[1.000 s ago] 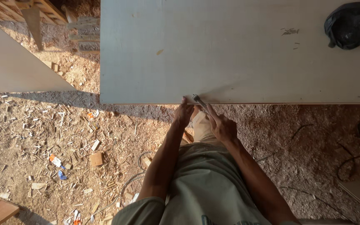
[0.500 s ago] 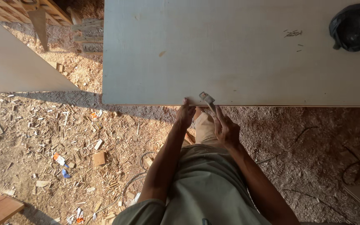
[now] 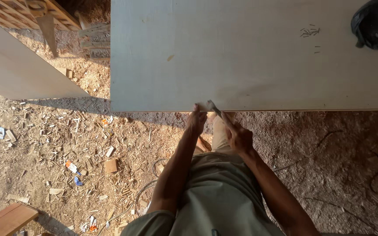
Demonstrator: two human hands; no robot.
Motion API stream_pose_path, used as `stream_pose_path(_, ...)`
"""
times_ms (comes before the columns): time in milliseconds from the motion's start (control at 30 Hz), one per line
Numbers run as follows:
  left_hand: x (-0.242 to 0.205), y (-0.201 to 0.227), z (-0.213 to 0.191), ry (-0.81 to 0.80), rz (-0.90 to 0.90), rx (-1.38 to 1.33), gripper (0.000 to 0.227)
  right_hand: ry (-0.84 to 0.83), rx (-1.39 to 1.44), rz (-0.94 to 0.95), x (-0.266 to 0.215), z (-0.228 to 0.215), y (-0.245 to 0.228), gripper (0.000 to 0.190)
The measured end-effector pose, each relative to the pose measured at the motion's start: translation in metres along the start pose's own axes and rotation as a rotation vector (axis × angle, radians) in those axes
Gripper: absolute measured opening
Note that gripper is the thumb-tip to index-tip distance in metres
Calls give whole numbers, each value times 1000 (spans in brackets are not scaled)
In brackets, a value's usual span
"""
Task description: The person hammers nails into a large sheet of plywood using a hammer. They repeatedly pick up nails from the surface and drive them into the board along its edges.
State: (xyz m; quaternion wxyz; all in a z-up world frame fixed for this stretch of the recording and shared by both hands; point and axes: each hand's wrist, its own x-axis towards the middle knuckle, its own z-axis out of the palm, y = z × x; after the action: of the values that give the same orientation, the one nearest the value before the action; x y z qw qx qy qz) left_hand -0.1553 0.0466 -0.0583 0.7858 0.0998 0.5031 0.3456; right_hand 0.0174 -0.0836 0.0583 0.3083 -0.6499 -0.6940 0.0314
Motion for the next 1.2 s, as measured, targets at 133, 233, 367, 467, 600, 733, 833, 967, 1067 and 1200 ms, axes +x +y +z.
stream_pose_path(133,-7,1,8,53,-45,14,79,-183,-115,191,16,-3,5,54)
stream_pose_path(233,-14,1,24,28,130,192,65,-202,-100,326,33,-18,8,59)
stream_pose_path(367,-38,-2,39,57,255,386,67,91,3,283,14,-70,14,56)
stream_pose_path(467,-54,-3,48,116,98,414,57,95,97,441,-2,-106,40,56)
stream_pose_path(600,-57,-28,98,-311,-247,988,28,96,219,721,-30,-149,86,57)
stream_pose_path(733,6,-61,245,-864,1024,1786,12,175,212,849,-51,-184,136,58)
stream_pose_path(833,44,-64,355,-550,811,1186,12,269,190,799,-62,-205,168,57)
stream_pose_path(967,78,-57,458,-373,913,1377,13,276,175,883,-81,-232,197,59)
stream_pose_path(1067,97,-56,490,-383,1018,1556,14,259,180,978,-94,-242,206,60)
stream_pose_path(1200,107,-60,494,-449,1286,1709,23,287,229,1067,-100,-239,213,59)
